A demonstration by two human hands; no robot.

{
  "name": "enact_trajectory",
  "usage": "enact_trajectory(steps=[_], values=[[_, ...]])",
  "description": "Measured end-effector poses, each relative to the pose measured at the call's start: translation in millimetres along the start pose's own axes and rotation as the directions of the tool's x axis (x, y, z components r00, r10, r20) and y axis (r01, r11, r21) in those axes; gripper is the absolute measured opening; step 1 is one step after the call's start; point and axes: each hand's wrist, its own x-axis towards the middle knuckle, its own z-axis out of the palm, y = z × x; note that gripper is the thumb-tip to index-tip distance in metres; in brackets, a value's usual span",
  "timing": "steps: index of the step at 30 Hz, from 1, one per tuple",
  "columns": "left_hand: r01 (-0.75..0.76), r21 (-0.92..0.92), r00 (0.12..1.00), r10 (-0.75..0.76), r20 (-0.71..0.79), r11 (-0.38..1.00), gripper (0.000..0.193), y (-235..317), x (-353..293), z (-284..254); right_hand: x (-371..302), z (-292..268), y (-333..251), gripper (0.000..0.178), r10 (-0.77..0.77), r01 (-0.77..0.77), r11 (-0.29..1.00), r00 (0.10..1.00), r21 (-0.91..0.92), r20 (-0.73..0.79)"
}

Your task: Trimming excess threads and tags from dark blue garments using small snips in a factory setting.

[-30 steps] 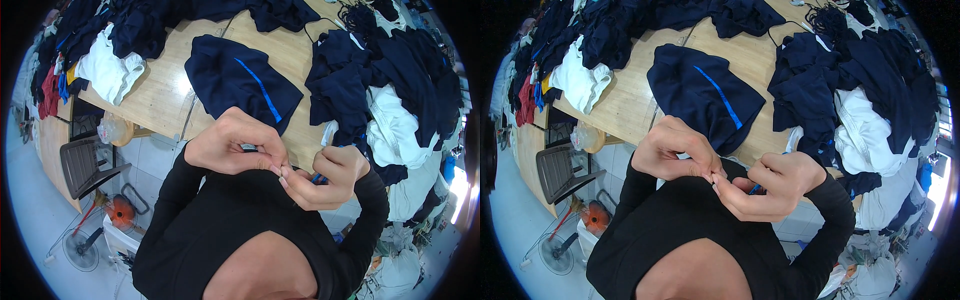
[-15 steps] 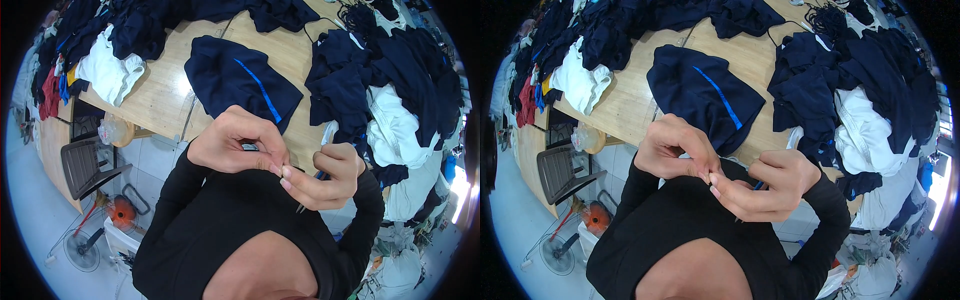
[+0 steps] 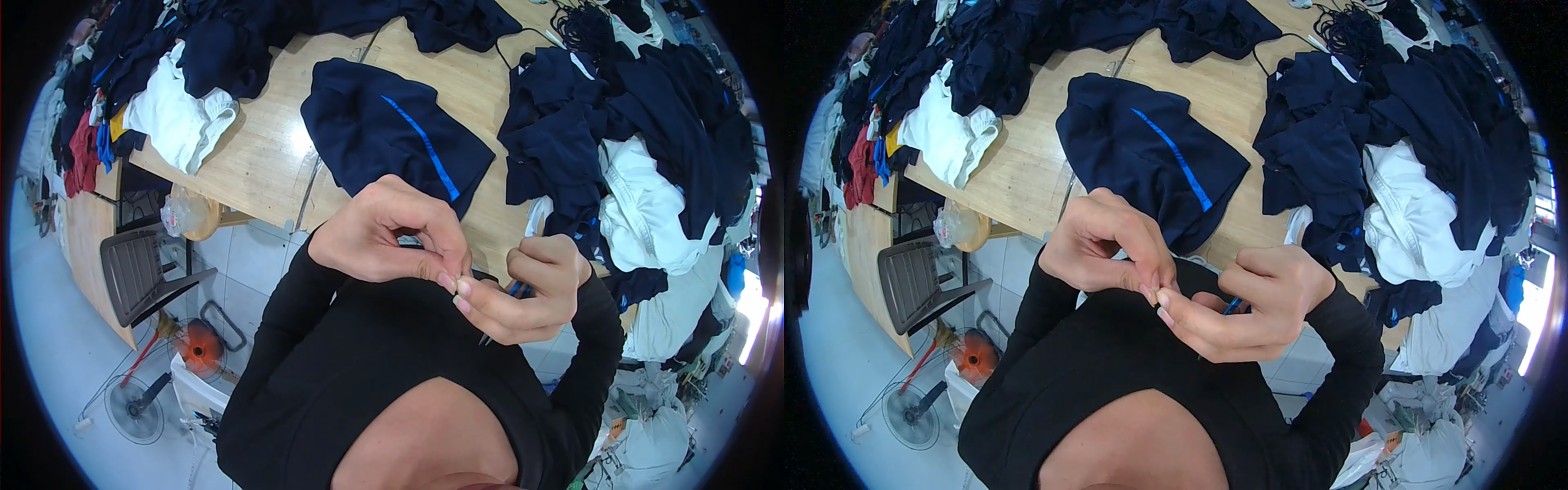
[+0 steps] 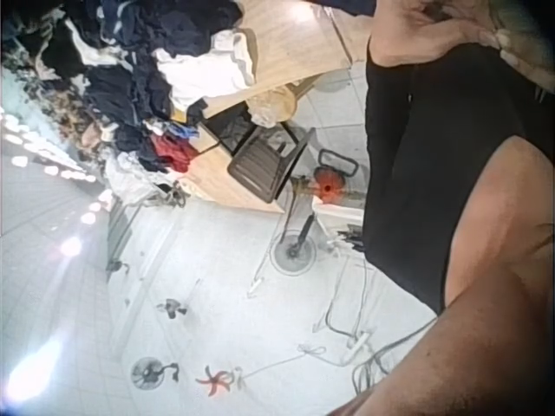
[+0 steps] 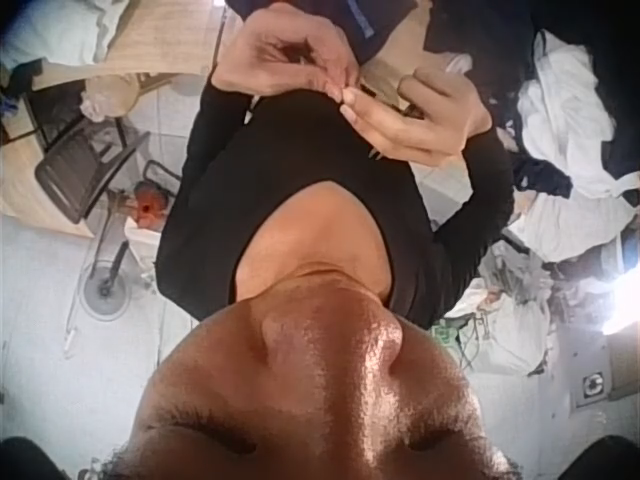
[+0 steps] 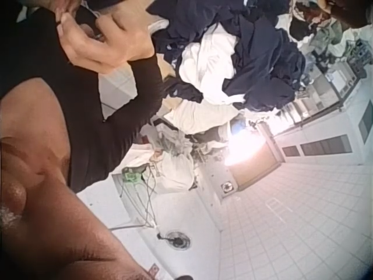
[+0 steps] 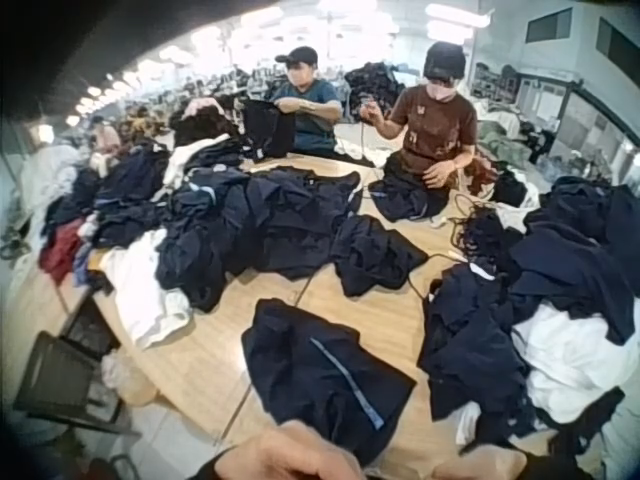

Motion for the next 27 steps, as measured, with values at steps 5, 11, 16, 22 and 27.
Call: enact_trajectory(steps=[5, 11, 16, 22, 27], values=[[0.002, -0.006, 1.0, -0.002, 0.022, 1.0, 0.013, -0.1, 0.9, -0.2, -1.4, 5.0, 3.1, 0.039, -0.096, 0.096, 0.995, 0.993, -0.002, -0.067], [0.038, -0.035, 0.997, -0.041, -0.061, 0.999, 0.015, 2.3, -0.4, 3.0, 1.3, -3.3, 0.4, 0.046, 0.033, -0.033, 0.999, 0.999, -0.011, 0.041], [0.058, -0.022, 0.998, -0.058, -0.026, 0.998, 0.015, 2.1, 0.3, 2.3, -0.4, -2.1, -0.1, 0.045, 0.0, 0.001, 1.0, 1.0, -0.024, 0.023], [0.005, -0.026, 0.999, -0.004, 0.034, 1.0, 0.014, -1.8, 2.2, 1.0, 2.6, 3.1, 4.7, 0.044, -0.056, 0.056, 0.998, 0.996, -0.004, -0.074], [0.071, -0.123, 0.997, -0.076, -0.034, 0.99, 0.015, 2.3, -2.7, 2.8, 3.1, 6.8, 5.1, 0.043, -0.038, 0.037, 0.999, 0.997, -0.004, -0.061]])
